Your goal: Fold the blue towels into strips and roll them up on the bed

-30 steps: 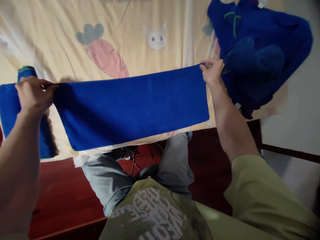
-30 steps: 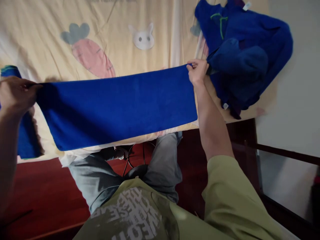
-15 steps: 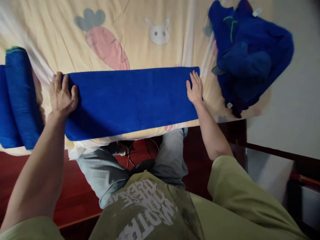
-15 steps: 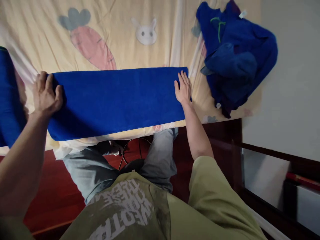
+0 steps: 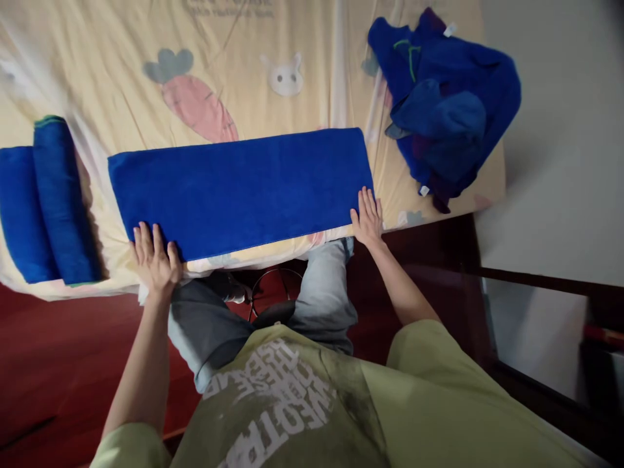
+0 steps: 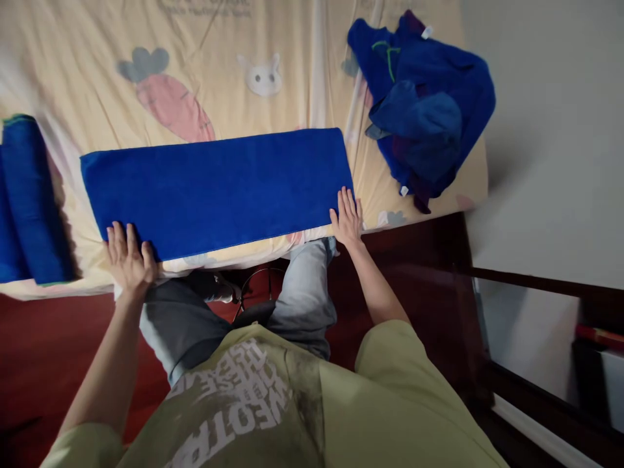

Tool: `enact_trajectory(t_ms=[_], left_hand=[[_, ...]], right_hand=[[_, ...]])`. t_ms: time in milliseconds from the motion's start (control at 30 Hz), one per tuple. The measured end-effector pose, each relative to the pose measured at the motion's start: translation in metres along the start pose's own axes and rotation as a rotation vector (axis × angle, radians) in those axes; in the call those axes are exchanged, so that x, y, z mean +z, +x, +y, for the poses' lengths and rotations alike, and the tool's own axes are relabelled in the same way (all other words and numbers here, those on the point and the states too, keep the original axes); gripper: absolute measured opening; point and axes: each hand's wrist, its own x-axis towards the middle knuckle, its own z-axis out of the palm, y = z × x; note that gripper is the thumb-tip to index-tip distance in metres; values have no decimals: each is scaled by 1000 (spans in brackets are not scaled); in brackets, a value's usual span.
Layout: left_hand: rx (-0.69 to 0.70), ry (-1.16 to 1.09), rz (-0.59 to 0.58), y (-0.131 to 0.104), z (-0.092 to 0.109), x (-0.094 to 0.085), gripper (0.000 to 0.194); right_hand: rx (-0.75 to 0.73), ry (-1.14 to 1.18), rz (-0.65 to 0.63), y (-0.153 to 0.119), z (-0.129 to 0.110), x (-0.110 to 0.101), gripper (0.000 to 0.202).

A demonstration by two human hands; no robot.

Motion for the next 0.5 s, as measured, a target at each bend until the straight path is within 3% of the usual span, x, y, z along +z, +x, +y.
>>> enact_trajectory(t_ms=[100,200,300,400,500], left_hand=[[-34,46,4,0,3,3,68],[-98,11,-67,10,9,-2,70],[-140,-22,-104,2,21,-13,74],[-152,-11,-45,-50,45,-23,80],[-289,42,-15,-138,77,-28,83]], right_hand=[[-5,-82,9,0,4,6,67],[-18,-123,1,4,2,0,67],[43,-57,80,-4,-17,-8,69],[146,186,268,-45,-69,-9,69],[304,657,317,-115,-137,4,58]])
